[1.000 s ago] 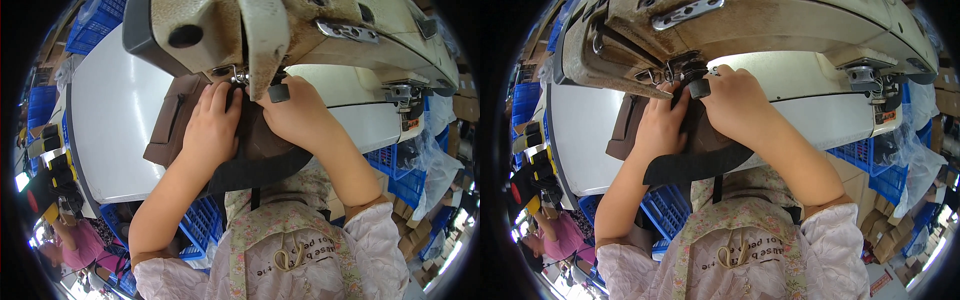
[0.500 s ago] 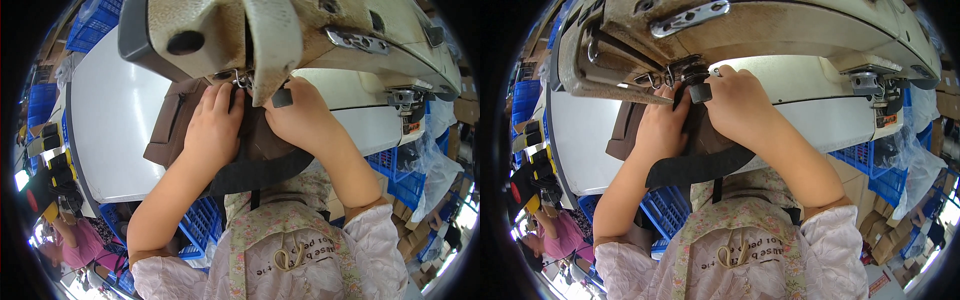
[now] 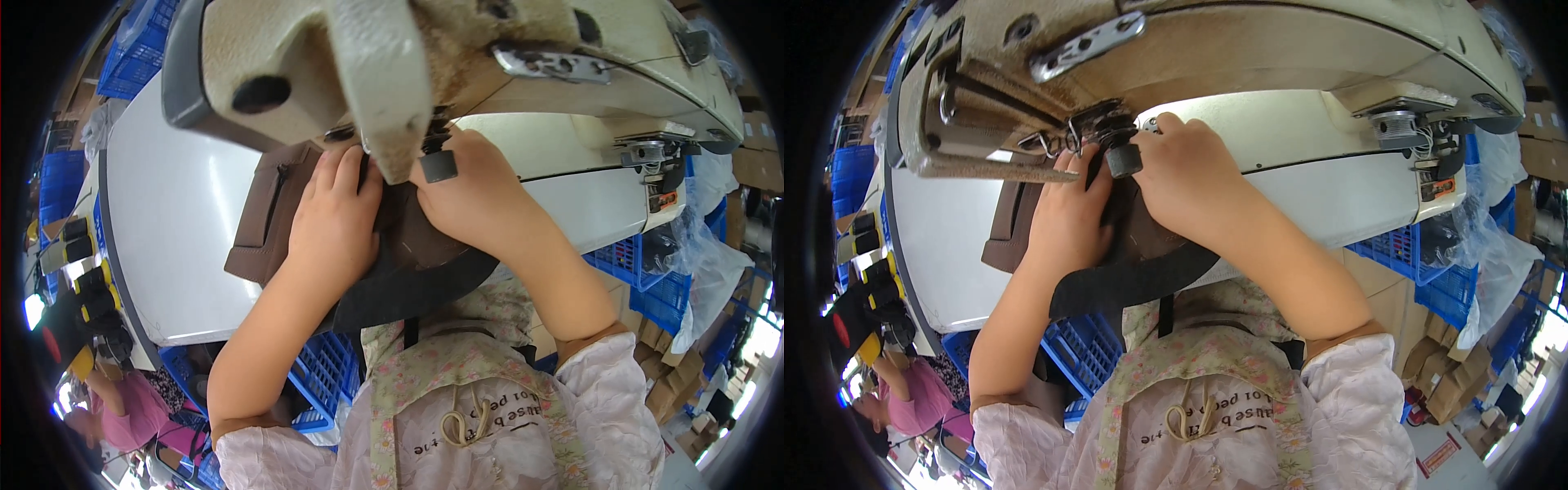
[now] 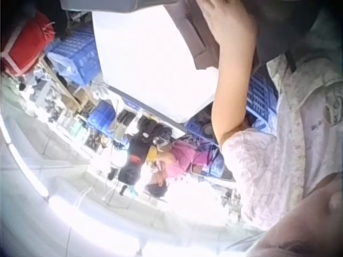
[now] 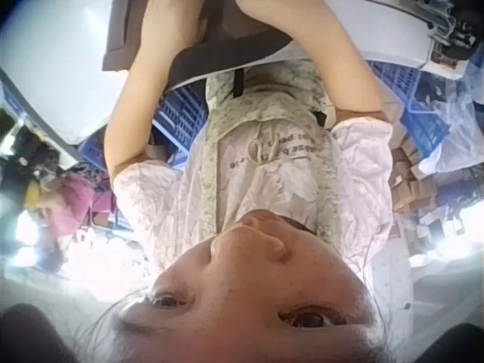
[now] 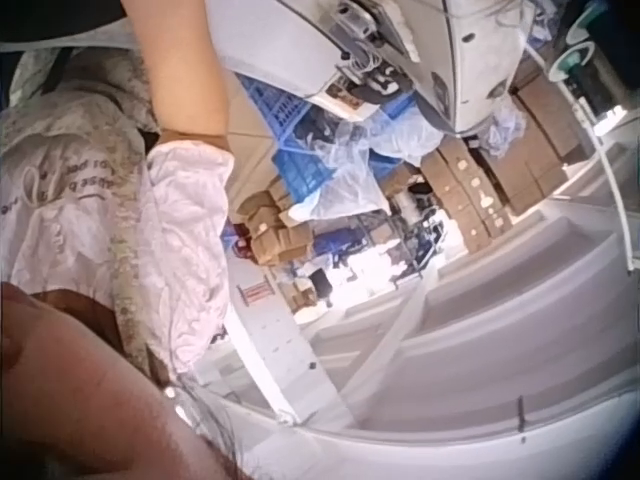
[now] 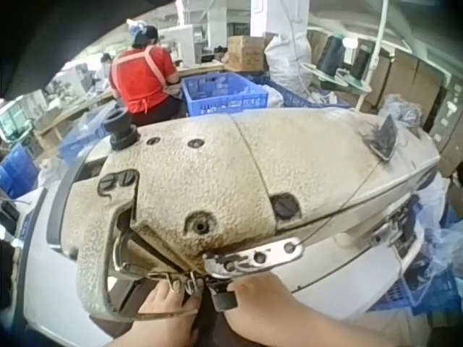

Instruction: The recorder uses a heavy-duty industrial sewing machine to stitch together brown leather shoe upper components, including attaching reinforcement strips and trim.

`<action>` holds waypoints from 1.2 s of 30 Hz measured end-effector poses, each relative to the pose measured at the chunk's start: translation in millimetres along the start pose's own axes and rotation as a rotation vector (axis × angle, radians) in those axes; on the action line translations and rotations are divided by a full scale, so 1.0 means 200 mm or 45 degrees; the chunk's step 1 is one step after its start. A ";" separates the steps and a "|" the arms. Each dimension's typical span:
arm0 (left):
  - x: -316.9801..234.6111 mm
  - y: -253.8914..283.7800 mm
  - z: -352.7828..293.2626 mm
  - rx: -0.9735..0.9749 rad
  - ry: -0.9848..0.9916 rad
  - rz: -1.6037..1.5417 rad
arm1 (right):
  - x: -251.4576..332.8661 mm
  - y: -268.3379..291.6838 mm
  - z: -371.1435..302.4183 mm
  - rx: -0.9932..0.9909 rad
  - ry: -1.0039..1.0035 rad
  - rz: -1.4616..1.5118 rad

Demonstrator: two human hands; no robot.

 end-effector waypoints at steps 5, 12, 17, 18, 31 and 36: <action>0.02 -0.01 -0.02 0.128 0.096 -0.048 | 0.04 0.02 -0.01 -0.145 0.098 0.005; 0.01 -0.03 -0.01 0.117 0.093 -0.036 | 0.03 0.02 0.00 -0.311 0.089 0.104; 0.01 -0.02 -0.02 0.125 0.082 0.080 | 0.05 0.02 0.00 -0.209 0.201 -0.055; 0.02 -0.03 -0.02 0.153 0.108 0.086 | 0.05 0.02 0.00 -0.209 0.198 -0.056; 0.02 -0.04 -0.02 0.138 0.071 0.102 | 0.04 0.01 0.00 -0.371 0.304 -0.022; 0.03 -0.04 -0.03 0.115 0.064 0.085 | 0.04 0.00 0.00 -0.400 0.303 -0.009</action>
Point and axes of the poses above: each hand's wrist, its own z-axis towards the middle knuckle, its own y-axis out of the back of the hand, x = y × z, the point moved 4 cm from there along z, towards the middle knuckle, and after that the axes turned 13 degrees about -x, right-handed, at the moved point
